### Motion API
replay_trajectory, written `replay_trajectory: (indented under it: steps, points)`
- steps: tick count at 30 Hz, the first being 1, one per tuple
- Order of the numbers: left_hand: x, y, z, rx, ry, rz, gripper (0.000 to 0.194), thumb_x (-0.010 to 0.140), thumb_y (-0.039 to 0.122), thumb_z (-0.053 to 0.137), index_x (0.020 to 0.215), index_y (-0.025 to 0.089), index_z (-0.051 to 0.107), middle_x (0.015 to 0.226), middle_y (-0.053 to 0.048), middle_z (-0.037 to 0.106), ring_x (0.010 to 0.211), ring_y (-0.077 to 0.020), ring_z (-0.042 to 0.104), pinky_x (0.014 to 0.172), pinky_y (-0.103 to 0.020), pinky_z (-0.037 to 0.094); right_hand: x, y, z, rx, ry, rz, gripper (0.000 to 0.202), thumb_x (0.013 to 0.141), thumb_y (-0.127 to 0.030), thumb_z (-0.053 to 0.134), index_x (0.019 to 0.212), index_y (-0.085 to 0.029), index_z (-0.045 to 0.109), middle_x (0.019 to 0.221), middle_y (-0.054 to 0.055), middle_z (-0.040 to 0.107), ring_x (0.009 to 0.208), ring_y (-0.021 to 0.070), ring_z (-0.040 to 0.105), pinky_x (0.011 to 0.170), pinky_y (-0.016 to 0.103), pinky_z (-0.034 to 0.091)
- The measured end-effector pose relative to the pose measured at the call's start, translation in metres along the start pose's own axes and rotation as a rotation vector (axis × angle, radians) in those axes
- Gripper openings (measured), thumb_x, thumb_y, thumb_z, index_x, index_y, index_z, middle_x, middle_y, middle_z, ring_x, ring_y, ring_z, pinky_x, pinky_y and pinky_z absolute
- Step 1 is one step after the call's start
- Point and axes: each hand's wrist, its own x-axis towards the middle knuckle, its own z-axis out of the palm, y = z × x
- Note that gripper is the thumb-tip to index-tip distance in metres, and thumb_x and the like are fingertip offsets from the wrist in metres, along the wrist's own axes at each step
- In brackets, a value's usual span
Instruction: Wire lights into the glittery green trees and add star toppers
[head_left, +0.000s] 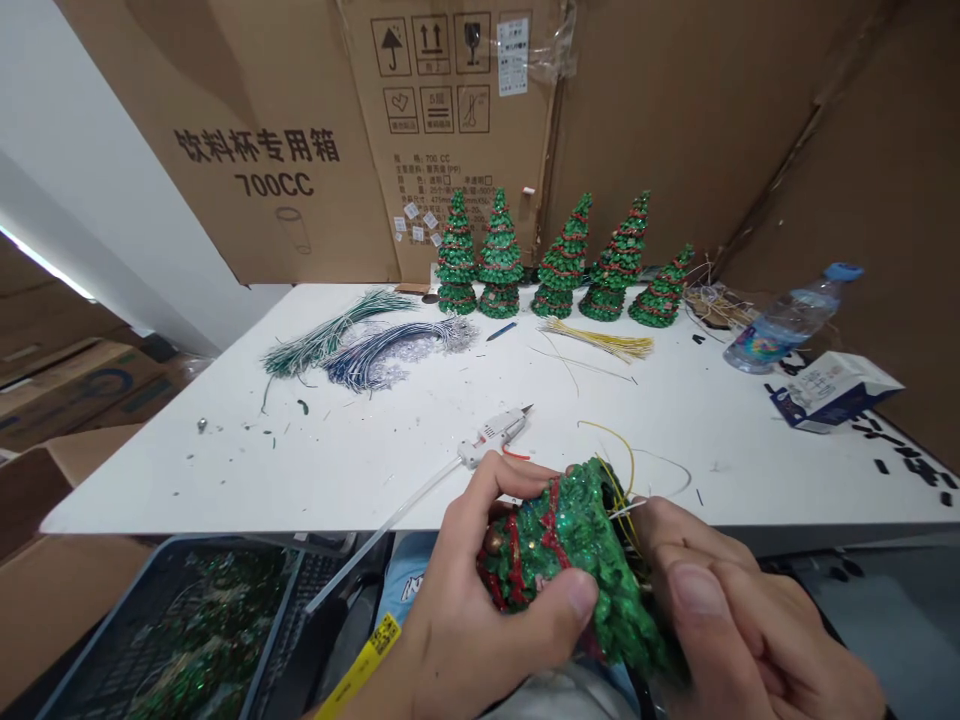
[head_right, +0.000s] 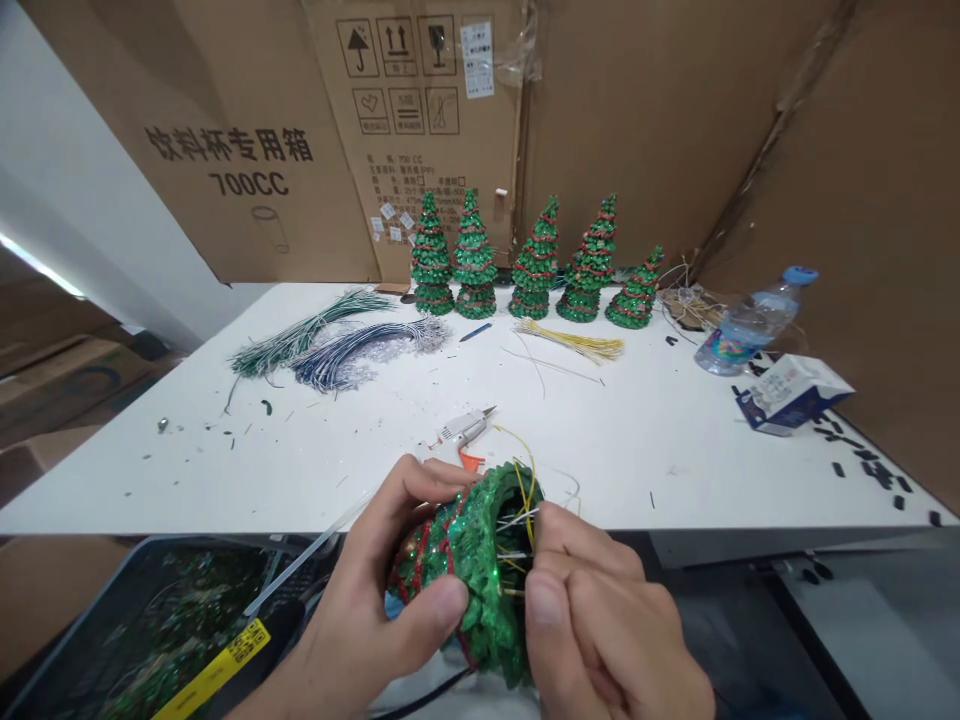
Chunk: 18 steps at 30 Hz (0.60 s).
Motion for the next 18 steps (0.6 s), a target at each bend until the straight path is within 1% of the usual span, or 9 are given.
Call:
replay_trajectory:
  steps: [3,6,8,10,12,15,18]
  points:
    - [-0.0009,-0.0002,-0.0004,-0.03,-0.003,0.003,0.046,0.083,0.033,0.091,0.121,0.028,0.063,0.13,-0.005,0.072,0.118,-0.0246,0.072,0.102,-0.039,0.059,-0.0034,-0.002,-0.0023,0.004,-0.015,0.004,0.051,0.097,0.007,0.061,0.066,-0.024,0.035,0.062,-0.006,0.03,0.052,0.0109,0.029,0.052,0.033,0.029]
    - [-0.0017,0.0018,-0.0011,-0.074,-0.02,-0.001,0.045,0.082,0.029,0.091,0.118,0.028,0.063,0.127,-0.004,0.072,0.116,-0.0233,0.072,0.1,-0.037,0.06,-0.0037,-0.0021,-0.0068,-0.027,-0.023,0.036,0.05,0.1,0.003,0.063,0.066,-0.024,0.038,0.062,-0.005,0.033,0.052,0.0127,0.032,0.053,0.034,0.03]
    - [-0.0019,0.004,-0.0015,-0.094,-0.037,-0.015,0.046,0.081,0.027,0.092,0.116,0.028,0.063,0.126,-0.003,0.071,0.116,-0.0225,0.071,0.1,-0.035,0.06,-0.0032,0.0002,-0.0092,-0.044,-0.016,0.022,0.049,0.102,-0.002,0.065,0.066,-0.025,0.041,0.062,-0.005,0.035,0.052,0.0134,0.034,0.052,0.035,0.032]
    - [-0.0017,0.006,-0.0016,-0.107,-0.044,-0.03,0.046,0.08,0.026,0.092,0.116,0.029,0.062,0.126,-0.003,0.07,0.116,-0.022,0.07,0.099,-0.035,0.06,-0.0023,0.0031,-0.0101,-0.031,-0.023,-0.022,0.05,0.102,-0.002,0.067,0.065,-0.025,0.04,0.061,-0.005,0.034,0.05,0.0128,0.033,0.051,0.034,0.032]
    - [-0.0017,0.007,-0.0015,-0.117,-0.039,-0.038,0.047,0.079,0.025,0.091,0.114,0.028,0.061,0.125,-0.003,0.07,0.116,-0.0227,0.07,0.099,-0.035,0.06,-0.0015,0.0045,-0.0091,0.004,-0.045,-0.048,0.052,0.099,0.003,0.066,0.065,-0.025,0.037,0.062,-0.006,0.031,0.049,0.0113,0.031,0.05,0.032,0.031]
    - [-0.0028,0.0063,-0.001,-0.093,-0.001,-0.035,0.048,0.074,0.021,0.09,0.112,0.028,0.061,0.124,-0.003,0.071,0.12,-0.0255,0.069,0.101,-0.038,0.058,-0.0007,0.0026,-0.005,0.054,-0.049,-0.036,0.053,0.093,0.014,0.058,0.067,-0.024,0.034,0.065,-0.006,0.025,0.052,0.0097,0.026,0.05,0.031,0.028]
    - [-0.0048,0.0031,0.0004,-0.063,0.036,-0.018,0.05,0.072,0.018,0.086,0.115,0.028,0.062,0.125,-0.003,0.071,0.125,-0.0275,0.067,0.105,-0.041,0.055,0.0003,0.0003,-0.0013,0.072,-0.068,-0.01,0.051,0.09,0.018,0.054,0.069,-0.024,0.034,0.066,-0.006,0.024,0.054,0.0098,0.027,0.05,0.032,0.026]
